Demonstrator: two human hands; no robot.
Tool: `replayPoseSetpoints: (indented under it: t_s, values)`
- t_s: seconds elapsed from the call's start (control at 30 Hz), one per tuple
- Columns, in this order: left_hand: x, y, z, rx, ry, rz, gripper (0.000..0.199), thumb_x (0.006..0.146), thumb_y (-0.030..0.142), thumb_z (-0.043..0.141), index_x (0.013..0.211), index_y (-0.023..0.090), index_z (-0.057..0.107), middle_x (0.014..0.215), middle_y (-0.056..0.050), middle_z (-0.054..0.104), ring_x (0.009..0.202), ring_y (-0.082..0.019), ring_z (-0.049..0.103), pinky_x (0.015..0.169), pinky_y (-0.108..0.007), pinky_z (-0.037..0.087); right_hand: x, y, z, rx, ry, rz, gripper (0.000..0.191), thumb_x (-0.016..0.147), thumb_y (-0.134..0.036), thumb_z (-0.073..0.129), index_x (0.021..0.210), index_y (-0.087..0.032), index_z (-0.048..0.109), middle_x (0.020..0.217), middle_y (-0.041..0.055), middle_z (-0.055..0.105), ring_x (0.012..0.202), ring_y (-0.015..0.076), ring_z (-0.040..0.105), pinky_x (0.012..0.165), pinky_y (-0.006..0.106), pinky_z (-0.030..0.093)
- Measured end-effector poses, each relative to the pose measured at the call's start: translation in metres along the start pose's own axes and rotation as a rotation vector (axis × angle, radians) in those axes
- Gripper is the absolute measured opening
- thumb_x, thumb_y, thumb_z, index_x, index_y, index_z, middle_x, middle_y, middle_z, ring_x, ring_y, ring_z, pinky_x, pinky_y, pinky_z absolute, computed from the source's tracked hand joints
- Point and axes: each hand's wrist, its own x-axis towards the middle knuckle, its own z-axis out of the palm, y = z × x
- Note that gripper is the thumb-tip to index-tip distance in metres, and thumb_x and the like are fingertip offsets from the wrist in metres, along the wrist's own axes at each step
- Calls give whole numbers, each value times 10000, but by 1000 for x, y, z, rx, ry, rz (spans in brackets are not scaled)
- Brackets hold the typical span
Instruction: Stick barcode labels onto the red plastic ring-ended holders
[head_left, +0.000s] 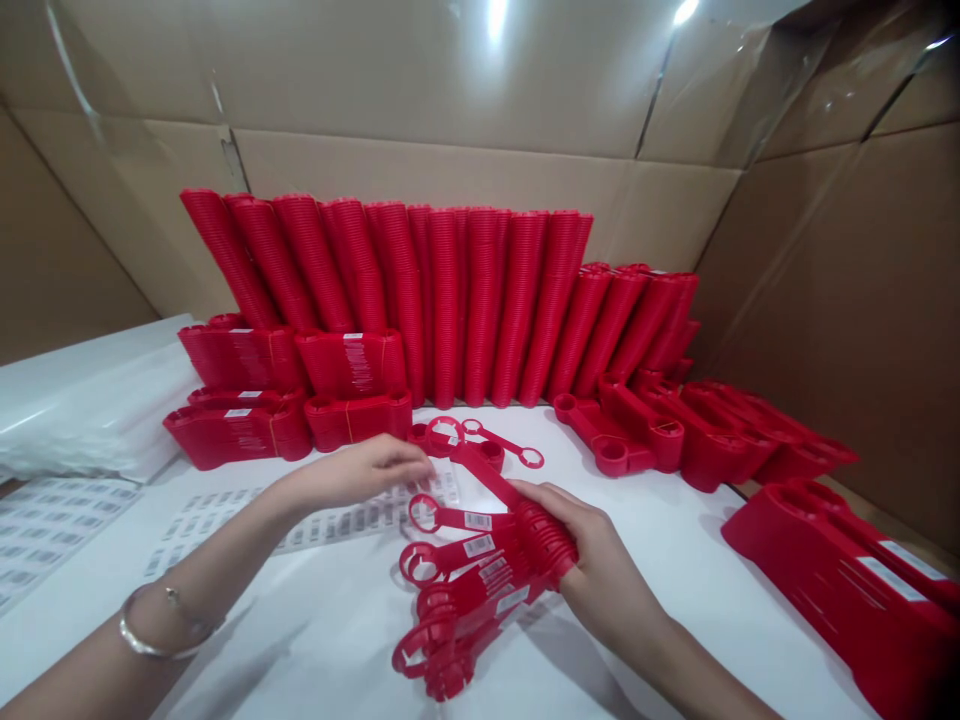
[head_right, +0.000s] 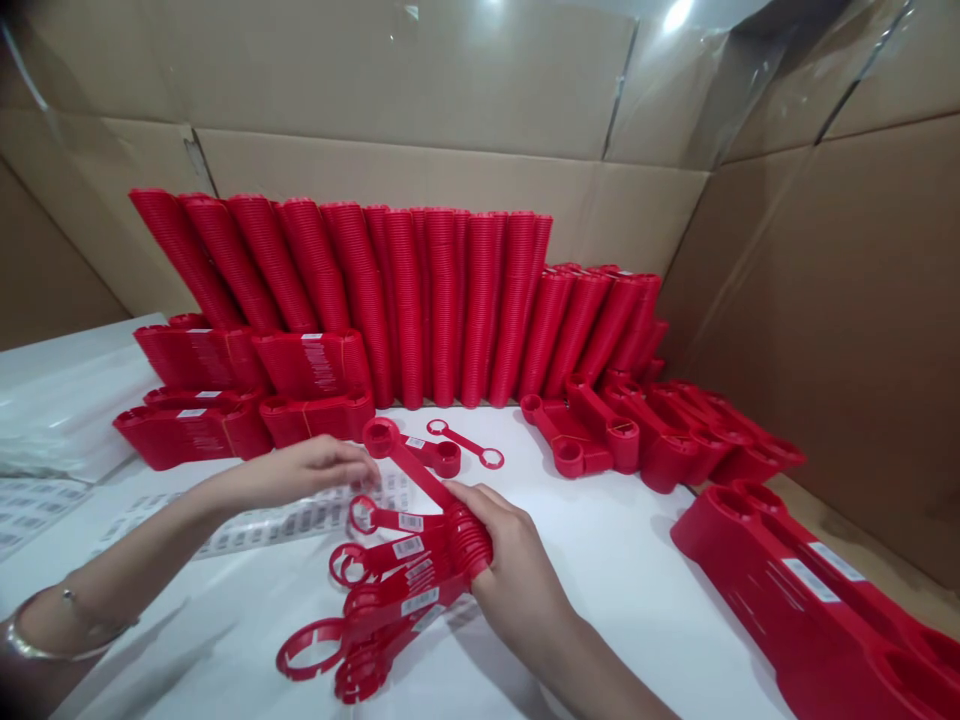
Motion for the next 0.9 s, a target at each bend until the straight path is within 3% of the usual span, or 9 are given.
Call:
replayPoseSetpoints:
  t_s: [0.07,0.13,0.23,0.4,0.53,0.63,0.77,0.9]
  values:
    - [5,-21,-2,263,131,-72,284,824,311,400,947,202,632,933,-62,625,814,-203,584,699,-276,437,0,0,0,7,-15,11,565,701,15,450,1193,-250,529,1141,41,569,1025,194,546,832,296,475]
    - [9,-38,1,411,91,-114,293,815,283,390,980,189,613,988,-91,581,864,-224,565,743,-309,423,-1,0,1,22,-33,19,576,699,20,444,1201,-251,525,1140,37,571,1024,189,546,834,292,473]
    - [13,-49,10,440,13,-141,237,775,276,440,887,174,623,938,-94,559,793,-222,564,707,-318,418,-1,2,2,33,-44,19,586,694,27,440,1203,-251,525,1142,32,572,1019,184,548,842,292,469]
    - [14,-43,10,386,39,-159,150,748,272,478,785,164,575,900,-73,548,715,-192,551,629,-290,409,2,2,2,42,-31,58,586,675,37,454,1182,-243,546,1128,32,585,989,177,563,834,286,473]
    - [12,-25,-2,256,-58,-124,168,763,319,499,750,165,566,817,-26,592,707,-151,569,616,-231,420,3,1,3,58,-9,96,571,673,26,460,1167,-241,559,1120,26,593,983,172,565,835,279,474]
    - [6,6,-2,20,-103,-77,219,773,364,516,752,155,579,728,-6,611,708,-144,569,633,-226,427,2,1,4,65,6,119,549,686,6,460,1162,-247,563,1106,22,601,947,164,575,817,277,482]
    - [-4,50,24,-150,109,-9,189,777,349,543,768,172,611,749,7,629,686,-126,553,617,-218,414,1,0,5,58,13,96,564,682,10,450,1165,-260,558,1107,17,599,940,158,570,805,273,484]
    - [-7,63,49,-205,240,-12,154,789,318,549,741,188,617,733,22,629,686,-117,553,643,-223,402,-1,-3,6,68,13,47,593,665,34,448,1165,-265,557,1108,16,594,946,154,563,829,271,471]
